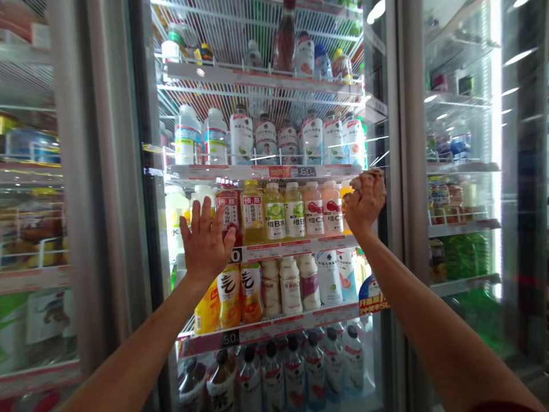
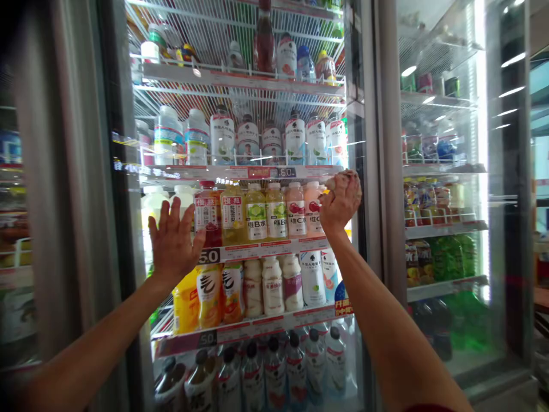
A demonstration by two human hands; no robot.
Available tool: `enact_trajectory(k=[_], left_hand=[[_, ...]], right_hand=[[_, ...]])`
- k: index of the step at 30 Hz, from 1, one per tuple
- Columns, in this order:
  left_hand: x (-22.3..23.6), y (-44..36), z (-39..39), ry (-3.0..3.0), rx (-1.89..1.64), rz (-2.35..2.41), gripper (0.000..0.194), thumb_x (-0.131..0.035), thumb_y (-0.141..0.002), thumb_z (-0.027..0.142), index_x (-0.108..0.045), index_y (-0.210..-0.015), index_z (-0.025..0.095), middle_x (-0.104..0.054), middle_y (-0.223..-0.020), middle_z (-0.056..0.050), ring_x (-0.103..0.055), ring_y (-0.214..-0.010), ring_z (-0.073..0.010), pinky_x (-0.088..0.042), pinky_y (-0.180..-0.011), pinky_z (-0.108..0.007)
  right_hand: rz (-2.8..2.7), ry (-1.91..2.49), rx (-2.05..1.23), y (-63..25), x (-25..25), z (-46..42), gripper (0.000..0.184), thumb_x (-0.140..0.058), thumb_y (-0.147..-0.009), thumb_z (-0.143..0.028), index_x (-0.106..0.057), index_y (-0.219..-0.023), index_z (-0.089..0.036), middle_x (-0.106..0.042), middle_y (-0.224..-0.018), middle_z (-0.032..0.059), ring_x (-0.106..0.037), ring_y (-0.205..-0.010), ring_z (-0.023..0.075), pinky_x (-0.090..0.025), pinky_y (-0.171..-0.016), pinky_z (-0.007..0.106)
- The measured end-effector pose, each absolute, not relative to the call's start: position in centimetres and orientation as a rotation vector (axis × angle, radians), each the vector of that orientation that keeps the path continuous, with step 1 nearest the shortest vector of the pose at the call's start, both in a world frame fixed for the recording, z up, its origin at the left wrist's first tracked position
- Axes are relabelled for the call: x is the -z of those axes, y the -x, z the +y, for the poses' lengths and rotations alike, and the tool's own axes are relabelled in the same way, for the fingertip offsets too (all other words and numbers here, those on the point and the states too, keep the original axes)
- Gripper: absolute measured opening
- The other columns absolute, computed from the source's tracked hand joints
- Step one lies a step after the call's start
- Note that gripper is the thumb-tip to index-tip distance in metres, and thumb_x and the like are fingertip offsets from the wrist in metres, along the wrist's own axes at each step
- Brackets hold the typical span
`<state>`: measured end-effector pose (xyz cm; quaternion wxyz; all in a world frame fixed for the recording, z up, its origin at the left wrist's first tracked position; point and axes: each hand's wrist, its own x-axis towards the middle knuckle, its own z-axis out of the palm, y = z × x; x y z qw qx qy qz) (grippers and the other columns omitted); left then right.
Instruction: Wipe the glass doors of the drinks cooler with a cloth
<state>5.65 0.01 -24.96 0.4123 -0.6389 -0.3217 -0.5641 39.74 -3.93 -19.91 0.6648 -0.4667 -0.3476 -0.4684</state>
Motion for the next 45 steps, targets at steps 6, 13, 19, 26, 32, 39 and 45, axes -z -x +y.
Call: enact_trajectory(k=[6,13,19,26,32,39,45], left_hand=[[24.9,-5.6,0.0,1.617,1.417,-0.802,0.058,-0.045,-0.085,0.036,-0.028,-0.139,0.021,-0.023,-0.147,-0.012,-0.012,-0.138,-0.0267,-0.009,-0.11,-0.051],[25.0,-5.5,-0.1,1.612,1.415,-0.815,0.057,-0.045,-0.085,0.037,-0.031,-0.137,0.02,-0.025,-0.146,-0.013,-0.014,-0.137,-0.026,-0.009,-0.11,-0.049],[23.4,-4.8,-0.6,1.602,1.433,-0.803,0.051,-0.044,-0.085,0.037,-0.039,-0.133,0.021,-0.031,-0.144,-0.01,-0.019,-0.136,-0.0232,-0.012,-0.11,-0.045],[21.3,-4.0,0.5,1.572,1.496,-0.894,0.056,-0.042,-0.085,0.041,-0.032,-0.137,0.022,-0.02,-0.148,-0.009,-0.012,-0.138,-0.0258,-0.007,-0.109,-0.05],[21.7,-3.2,0.3,1.634,1.472,-0.859,0.056,-0.043,-0.085,0.041,-0.032,-0.137,0.024,-0.02,-0.148,-0.007,-0.014,-0.137,-0.0251,-0.008,-0.11,-0.048],[21.8,-2.9,0.7,1.628,1.476,-0.847,0.055,-0.045,-0.084,0.036,-0.034,-0.136,0.023,-0.022,-0.148,-0.008,-0.013,-0.138,-0.0239,-0.008,-0.111,-0.046],[21.9,-2.9,0.6,1.645,1.481,-0.839,0.053,-0.044,-0.085,0.038,-0.035,-0.135,0.024,-0.022,-0.148,-0.007,-0.013,-0.138,-0.0233,-0.007,-0.111,-0.046]], right_hand=[[-1.505,0.906,1.321,-28.7,21.5,-3.5,0.039,-0.043,-0.081,-0.023,-0.053,-0.118,-0.029,-0.036,-0.142,0.0019,-0.024,-0.135,0.0194,-0.02,-0.109,0.047],[-1.351,1.04,1.235,-35.0,22.5,-4.5,0.041,-0.044,-0.079,-0.018,-0.053,-0.118,-0.028,-0.034,-0.144,0.0023,-0.023,-0.136,0.02,-0.021,-0.109,0.047],[-0.734,1.159,0.932,-40.6,16.9,-4.4,0.05,-0.041,-0.076,-0.017,-0.048,-0.126,-0.016,-0.037,-0.14,0.0147,-0.031,-0.132,0.0266,-0.025,-0.105,0.05],[-1.491,0.927,1.231,-27.0,16.3,-3.1,0.044,-0.042,-0.081,-0.021,-0.049,-0.124,-0.029,-0.032,-0.145,0.0003,-0.021,-0.136,0.0203,-0.017,-0.111,0.047],[-1.674,0.913,1.302,-30.1,18.4,-4.1,0.043,-0.043,-0.081,-0.02,-0.05,-0.121,-0.03,-0.034,-0.144,-0.0008,-0.022,-0.136,0.0185,-0.016,-0.11,0.048],[-0.918,1.091,1.013,-35.7,14.9,-3.7,0.048,-0.038,-0.077,-0.015,-0.049,-0.124,-0.016,-0.033,-0.142,0.0111,-0.026,-0.133,0.0286,-0.022,-0.105,0.057],[-1.688,0.846,1.342,-24.2,18.1,-3.0,0.042,-0.043,-0.082,-0.022,-0.049,-0.123,-0.03,-0.035,-0.143,-0.0004,-0.022,-0.136,0.0194,-0.016,-0.111,0.048]])
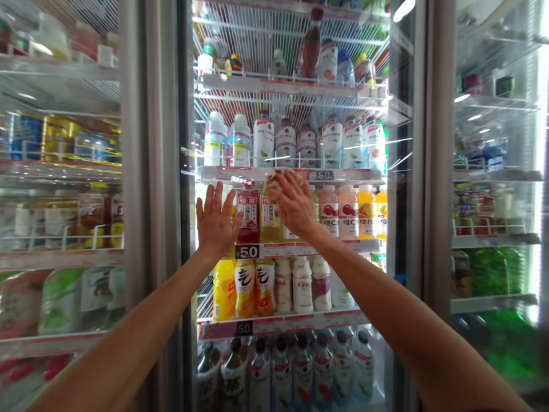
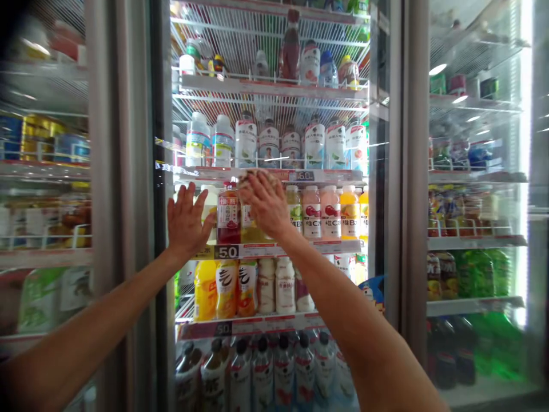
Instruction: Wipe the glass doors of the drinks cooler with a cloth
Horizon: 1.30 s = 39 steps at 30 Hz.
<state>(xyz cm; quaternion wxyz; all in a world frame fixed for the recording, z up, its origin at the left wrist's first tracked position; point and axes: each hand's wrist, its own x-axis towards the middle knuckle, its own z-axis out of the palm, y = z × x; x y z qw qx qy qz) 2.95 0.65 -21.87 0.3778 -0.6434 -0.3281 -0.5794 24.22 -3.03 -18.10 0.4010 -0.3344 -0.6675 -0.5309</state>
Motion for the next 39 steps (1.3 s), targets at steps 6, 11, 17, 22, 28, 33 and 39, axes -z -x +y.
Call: enact_trajectory(k=[6,11,17,22,28,33,39], left_hand=[[22.4,0.2,0.0,1.615,1.465,-0.934,0.053,-0.043,-0.085,0.038,-0.036,-0.135,0.021,-0.021,-0.148,-0.011,-0.014,-0.137,-0.0263,-0.01,-0.11,-0.051],[23.2,2.8,0.5,1.633,1.557,-0.92,0.056,-0.041,-0.085,0.038,-0.031,-0.137,0.019,-0.016,-0.149,-0.009,-0.01,-0.138,-0.0268,-0.015,-0.111,-0.048],[24.7,2.8,-0.3,1.697,1.599,-0.879,0.053,-0.036,-0.088,0.035,-0.028,-0.137,0.018,-0.025,-0.146,-0.012,-0.019,-0.136,-0.023,-0.019,-0.11,-0.045],[27.1,4.4,-2.7,1.803,1.584,-0.736,0.051,-0.033,-0.09,0.031,-0.024,-0.138,0.018,-0.026,-0.145,-0.012,-0.024,-0.135,-0.0196,-0.025,-0.11,-0.04],[28.7,5.9,-3.3,1.769,1.477,-0.747,0.052,-0.036,-0.089,0.032,-0.024,-0.138,0.021,-0.027,-0.145,-0.011,-0.023,-0.135,-0.0216,-0.025,-0.11,-0.042],[31.0,5.7,-2.8,1.682,1.496,-0.835,0.054,-0.037,-0.088,0.032,-0.022,-0.139,0.021,-0.028,-0.145,-0.012,-0.022,-0.135,-0.0225,-0.022,-0.109,-0.045],[34.8,5.6,-2.6,1.684,1.387,-0.906,0.055,-0.041,-0.087,0.029,-0.025,-0.139,0.019,-0.033,-0.142,-0.015,-0.023,-0.135,-0.0233,-0.017,-0.11,-0.046]], right_hand=[[-1.557,0.917,1.329,-27.8,18.0,-3.5,0.041,-0.042,-0.081,-0.021,-0.051,-0.12,-0.03,-0.037,-0.142,0.0016,-0.026,-0.135,0.0202,-0.02,-0.108,0.05],[-1.105,0.984,1.113,-29.4,14.1,-3.1,0.045,-0.038,-0.082,-0.021,-0.047,-0.126,-0.024,-0.033,-0.143,0.0051,-0.023,-0.135,0.0255,-0.021,-0.106,0.055],[-1.773,0.867,1.289,-17.4,18.1,-2.2,0.046,-0.044,-0.083,-0.021,-0.043,-0.127,-0.03,-0.03,-0.146,-0.0004,-0.018,-0.137,0.0217,-0.013,-0.113,0.049],[-2.247,0.558,1.43,-14.3,23.5,-2.4,0.041,-0.044,-0.085,-0.023,-0.044,-0.125,-0.033,-0.031,-0.145,-0.005,-0.018,-0.137,0.0168,-0.012,-0.114,0.047],[-1.748,0.803,1.175,-15.1,17.1,-2.1,0.048,-0.047,-0.081,-0.017,-0.043,-0.127,-0.029,-0.029,-0.147,0.0001,-0.013,-0.139,0.0222,-0.004,-0.112,0.054],[-1.993,0.721,1.214,-13.6,22.9,-2.1,0.045,-0.048,-0.082,-0.019,-0.045,-0.126,-0.029,-0.032,-0.146,0.0009,-0.017,-0.138,0.0224,-0.011,-0.112,0.052],[-2.412,0.41,1.285,-15.3,35.9,-3.1,0.035,-0.043,-0.087,-0.027,-0.049,-0.122,-0.029,-0.036,-0.143,-0.0006,-0.022,-0.136,0.0181,-0.027,-0.109,0.046]])
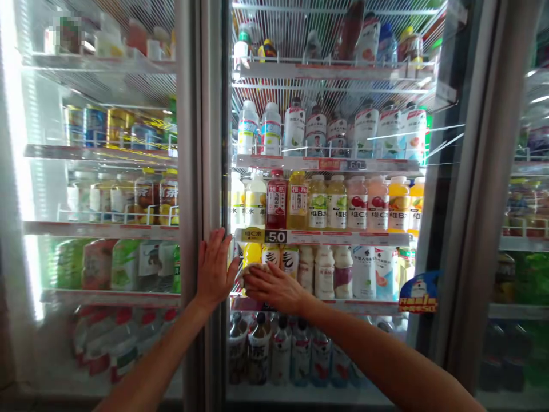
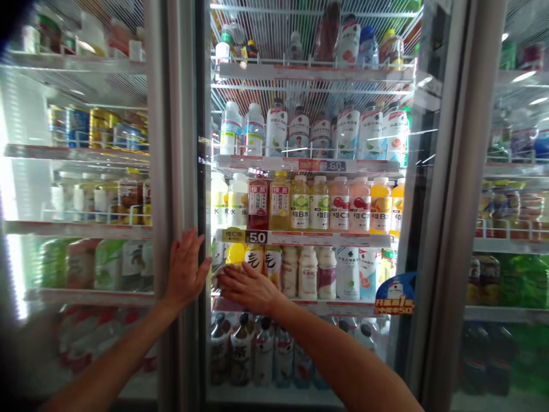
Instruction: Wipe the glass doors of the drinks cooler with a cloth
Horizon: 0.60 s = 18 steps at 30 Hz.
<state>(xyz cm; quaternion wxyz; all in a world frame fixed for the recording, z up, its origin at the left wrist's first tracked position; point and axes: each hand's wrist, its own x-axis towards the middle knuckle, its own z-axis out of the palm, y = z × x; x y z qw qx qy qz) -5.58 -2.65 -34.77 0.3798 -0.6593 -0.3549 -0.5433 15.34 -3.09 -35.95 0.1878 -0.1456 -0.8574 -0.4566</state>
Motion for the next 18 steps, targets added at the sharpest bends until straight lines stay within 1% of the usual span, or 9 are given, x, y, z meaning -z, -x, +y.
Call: enact_trajectory(k=[2,5,7,9,13,15,16,18], left_hand=[[35.1,5.5,-2.7,1.688,1.386,-0.911,0.055,-0.041,-0.087,0.029,-0.025,-0.139,0.02,-0.033,-0.142,-0.014,-0.024,-0.135,-0.0227,-0.017,-0.11,-0.045],[35.1,5.1,-2.7,1.68,1.399,-0.926,0.053,-0.041,-0.087,0.029,-0.026,-0.138,0.021,-0.033,-0.142,-0.013,-0.025,-0.134,-0.0222,-0.015,-0.11,-0.045],[35.3,4.6,-2.6,1.68,1.408,-0.93,0.053,-0.041,-0.087,0.029,-0.027,-0.138,0.021,-0.033,-0.142,-0.013,-0.025,-0.134,-0.0224,-0.013,-0.111,-0.045],[35.9,4.0,-2.5,1.707,1.405,-0.911,0.054,-0.042,-0.087,0.028,-0.027,-0.138,0.02,-0.032,-0.143,-0.013,-0.024,-0.135,-0.0223,-0.014,-0.111,-0.045],[37.6,2.9,-2.2,1.772,1.349,-0.863,0.054,-0.043,-0.087,0.025,-0.026,-0.138,0.019,-0.032,-0.143,-0.013,-0.021,-0.136,-0.0222,-0.018,-0.11,-0.044],[38.0,2.4,-2.1,1.777,1.326,-0.853,0.054,-0.043,-0.087,0.025,-0.026,-0.138,0.019,-0.032,-0.143,-0.013,-0.021,-0.136,-0.0224,-0.016,-0.11,-0.044],[38.1,2.1,-1.9,1.775,1.323,-0.847,0.054,-0.043,-0.087,0.025,-0.027,-0.138,0.019,-0.032,-0.143,-0.013,-0.02,-0.136,-0.0224,-0.015,-0.11,-0.044],[37.7,1.5,-1.7,1.765,1.332,-0.826,0.054,-0.044,-0.086,0.026,-0.027,-0.138,0.019,-0.03,-0.144,-0.013,-0.019,-0.136,-0.0226,-0.013,-0.111,-0.045]], right_hand=[[-2.316,0.504,1.265,-16.4,34.6,-3.0,0.038,-0.046,-0.085,-0.024,-0.048,-0.122,-0.03,-0.037,-0.143,0.0,-0.022,-0.136,0.0187,-0.025,-0.109,0.048],[-1.926,0.808,1.168,-17.6,29.7,-2.7,0.043,-0.048,-0.083,-0.019,-0.047,-0.124,-0.031,-0.033,-0.145,0.0037,-0.019,-0.137,0.0234,-0.016,-0.11,0.055],[-1.775,0.891,1.129,-18.0,28.0,-2.6,0.043,-0.048,-0.083,-0.02,-0.047,-0.124,-0.031,-0.031,-0.146,0.0049,-0.017,-0.138,0.0246,-0.013,-0.11,0.056],[-1.802,0.854,1.165,-18.1,29.2,-2.7,0.041,-0.047,-0.084,-0.021,-0.047,-0.124,-0.031,-0.033,-0.144,0.0044,-0.017,-0.138,0.0234,-0.013,-0.111,0.053],[-2.052,0.622,1.297,-18.7,37.6,-3.2,0.036,-0.05,-0.084,-0.025,-0.051,-0.119,-0.03,-0.042,-0.139,0.0012,-0.02,-0.137,0.021,-0.013,-0.112,0.047],[-2.147,0.539,1.313,-19.6,40.3,-3.4,0.034,-0.051,-0.083,-0.027,-0.053,-0.117,-0.03,-0.043,-0.138,-0.0004,-0.022,-0.136,0.0198,-0.014,-0.112,0.044],[-2.15,0.543,1.312,-20.2,40.5,-3.5,0.034,-0.052,-0.083,-0.026,-0.052,-0.117,-0.031,-0.043,-0.139,-0.0007,-0.023,-0.136,0.0193,-0.013,-0.112,0.044],[-2.017,0.667,1.291,-21.6,38.6,-3.5,0.037,-0.052,-0.083,-0.023,-0.051,-0.119,-0.032,-0.041,-0.14,0.0,-0.022,-0.136,0.0194,-0.012,-0.112,0.047]])
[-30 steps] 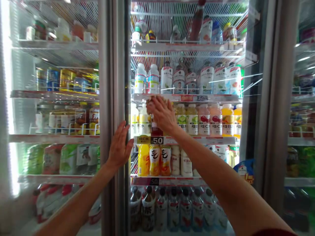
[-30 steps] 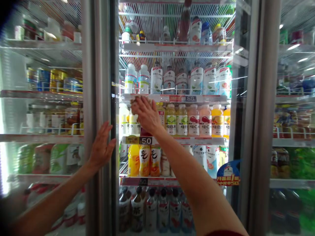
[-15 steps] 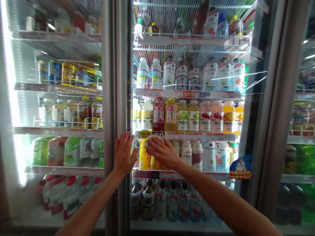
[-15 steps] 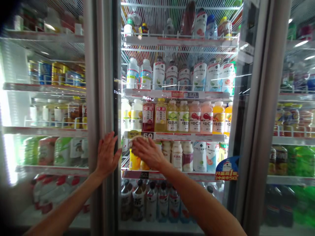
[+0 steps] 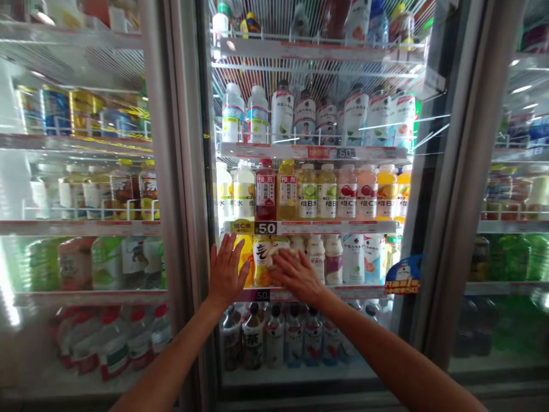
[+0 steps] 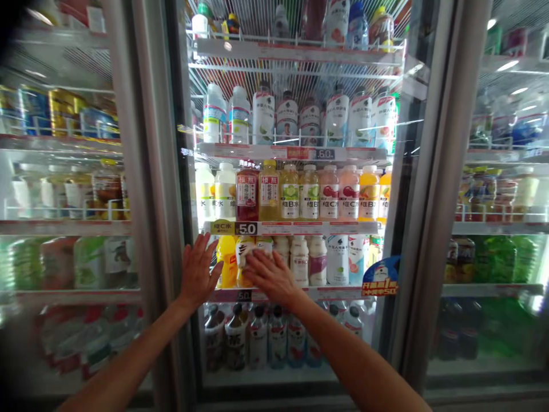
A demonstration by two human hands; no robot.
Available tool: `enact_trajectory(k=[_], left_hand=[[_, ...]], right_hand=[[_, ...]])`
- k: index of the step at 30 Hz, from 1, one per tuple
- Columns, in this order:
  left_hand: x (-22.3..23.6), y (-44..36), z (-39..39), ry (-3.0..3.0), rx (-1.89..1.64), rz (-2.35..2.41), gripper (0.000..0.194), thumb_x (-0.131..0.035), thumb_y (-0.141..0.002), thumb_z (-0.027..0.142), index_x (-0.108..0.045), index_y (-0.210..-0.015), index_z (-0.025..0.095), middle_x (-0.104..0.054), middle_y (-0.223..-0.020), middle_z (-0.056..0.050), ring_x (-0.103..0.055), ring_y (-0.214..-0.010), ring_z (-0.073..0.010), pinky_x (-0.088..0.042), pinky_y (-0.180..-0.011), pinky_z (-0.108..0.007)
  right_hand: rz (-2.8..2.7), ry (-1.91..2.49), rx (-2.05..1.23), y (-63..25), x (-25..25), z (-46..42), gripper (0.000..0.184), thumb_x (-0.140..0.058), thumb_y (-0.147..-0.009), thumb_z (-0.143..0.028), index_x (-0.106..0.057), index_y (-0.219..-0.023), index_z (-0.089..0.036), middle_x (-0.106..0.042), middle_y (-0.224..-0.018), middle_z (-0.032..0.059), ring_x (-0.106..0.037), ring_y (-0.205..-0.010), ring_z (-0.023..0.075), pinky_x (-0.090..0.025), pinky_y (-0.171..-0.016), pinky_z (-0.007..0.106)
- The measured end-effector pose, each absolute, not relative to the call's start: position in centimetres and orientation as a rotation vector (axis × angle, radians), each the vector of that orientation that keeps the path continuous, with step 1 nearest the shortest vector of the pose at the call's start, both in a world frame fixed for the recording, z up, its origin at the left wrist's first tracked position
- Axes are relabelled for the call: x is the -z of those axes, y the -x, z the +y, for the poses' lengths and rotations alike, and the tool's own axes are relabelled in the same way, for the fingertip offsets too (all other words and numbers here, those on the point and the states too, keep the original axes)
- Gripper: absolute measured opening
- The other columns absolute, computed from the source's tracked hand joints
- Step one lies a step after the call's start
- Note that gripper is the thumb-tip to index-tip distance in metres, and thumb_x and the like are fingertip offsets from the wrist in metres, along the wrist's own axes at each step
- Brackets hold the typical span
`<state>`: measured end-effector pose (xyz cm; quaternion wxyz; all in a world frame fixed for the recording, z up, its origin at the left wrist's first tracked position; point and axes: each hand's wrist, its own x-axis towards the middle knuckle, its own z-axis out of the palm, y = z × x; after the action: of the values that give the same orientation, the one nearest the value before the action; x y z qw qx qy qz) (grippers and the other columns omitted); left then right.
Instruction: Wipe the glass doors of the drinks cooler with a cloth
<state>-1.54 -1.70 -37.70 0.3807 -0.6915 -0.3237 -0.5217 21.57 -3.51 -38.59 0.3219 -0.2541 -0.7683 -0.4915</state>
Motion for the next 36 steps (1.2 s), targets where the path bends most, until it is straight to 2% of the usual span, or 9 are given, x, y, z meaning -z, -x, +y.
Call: enact_trajectory(k=[5,11,13,19,21,27,29,33,36], left_hand=[[36.4,-0.8,-1.2,1.757,1.369,-0.746,0.054,-0.044,-0.086,0.027,-0.029,-0.137,0.018,-0.029,-0.144,-0.013,-0.02,-0.136,-0.0225,-0.012,-0.111,-0.045],[36.9,-2.5,-0.8,1.735,1.348,-0.755,0.052,-0.048,-0.084,0.027,-0.035,-0.135,0.021,-0.031,-0.143,-0.011,-0.02,-0.136,-0.0225,-0.011,-0.112,-0.044],[37.1,-2.5,-0.7,1.729,1.345,-0.749,0.054,-0.049,-0.084,0.026,-0.033,-0.136,0.022,-0.03,-0.144,-0.011,-0.021,-0.136,-0.0223,-0.011,-0.112,-0.044],[37.1,-2.4,-0.4,1.72,1.356,-0.739,0.059,-0.05,-0.083,0.026,-0.029,-0.138,0.024,-0.028,-0.145,-0.009,-0.019,-0.136,-0.022,-0.011,-0.112,-0.044],[37.2,-2.5,-0.3,1.715,1.351,-0.736,0.059,-0.051,-0.082,0.025,-0.03,-0.138,0.024,-0.028,-0.145,-0.009,-0.019,-0.136,-0.0223,-0.012,-0.112,-0.044],[37.3,-2.3,0.0,1.724,1.336,-0.724,0.063,-0.052,-0.082,0.025,-0.026,-0.139,0.025,-0.024,-0.146,-0.008,-0.019,-0.136,-0.023,-0.012,-0.111,-0.045],[37.2,-2.2,-0.1,1.73,1.339,-0.721,0.064,-0.052,-0.081,0.024,-0.025,-0.139,0.026,-0.024,-0.147,-0.008,-0.018,-0.136,-0.0227,-0.011,-0.112,-0.044],[37.0,-2.9,-0.7,1.716,1.393,-0.715,0.065,-0.052,-0.081,0.023,-0.025,-0.139,0.025,-0.024,-0.146,-0.008,-0.018,-0.136,-0.0229,-0.01,-0.112,-0.045],[36.8,-5.3,-1.5,1.727,1.438,-0.659,0.066,-0.052,-0.081,0.022,-0.023,-0.14,0.022,-0.027,-0.145,-0.01,-0.021,-0.136,-0.0235,-0.01,-0.111,-0.047]], right_hand=[[-1.532,1.032,1.203,-23.9,31.7,-3.4,0.042,-0.05,-0.082,-0.021,-0.049,-0.122,-0.029,-0.027,-0.147,0.0019,-0.018,-0.137,0.0248,-0.014,-0.111,0.052],[-1.88,0.741,1.318,-24.6,41.1,-4.4,0.033,-0.053,-0.082,-0.023,-0.056,-0.113,-0.032,-0.052,-0.13,0.0002,-0.023,-0.136,0.0191,-0.012,-0.112,0.045],[-1.953,0.694,1.331,-25.3,42.7,-4.6,0.033,-0.053,-0.082,-0.023,-0.056,-0.114,-0.033,-0.055,-0.127,-0.0014,-0.024,-0.136,0.0171,-0.01,-0.113,0.044],[-1.451,0.951,1.182,-26.9,34.1,-3.7,0.039,-0.049,-0.082,-0.019,-0.053,-0.119,-0.03,-0.032,-0.145,0.0035,-0.021,-0.137,0.0233,-0.015,-0.11,0.05],[-1.386,0.965,1.155,-26.7,33.2,-3.6,0.041,-0.047,-0.082,-0.017,-0.051,-0.121,-0.03,-0.029,-0.146,0.0038,-0.023,-0.136,0.0241,-0.016,-0.11,0.05],[-1.827,0.787,1.272,-27.1,42.9,-5.1,0.033,-0.053,-0.082,-0.023,-0.057,-0.112,-0.033,-0.053,-0.129,0.0002,-0.029,-0.133,0.0177,-0.015,-0.112,0.043],[-1.829,0.825,1.282,-29.6,44.1,-5.7,0.03,-0.052,-0.081,-0.022,-0.059,-0.109,-0.033,-0.054,-0.127,-0.0004,-0.03,-0.133,0.0164,-0.015,-0.112,0.042],[-1.272,1.138,1.209,-36.4,40.3,-5.8,0.033,-0.05,-0.081,-0.018,-0.057,-0.112,-0.025,-0.039,-0.14,0.0097,-0.027,-0.134,0.0243,-0.024,-0.106,0.049],[-0.988,1.139,1.156,-37.2,37.7,-5.4,0.042,-0.046,-0.082,-0.016,-0.05,-0.123,-0.023,-0.029,-0.145,0.0128,-0.026,-0.134,0.027,-0.028,-0.103,0.052]])
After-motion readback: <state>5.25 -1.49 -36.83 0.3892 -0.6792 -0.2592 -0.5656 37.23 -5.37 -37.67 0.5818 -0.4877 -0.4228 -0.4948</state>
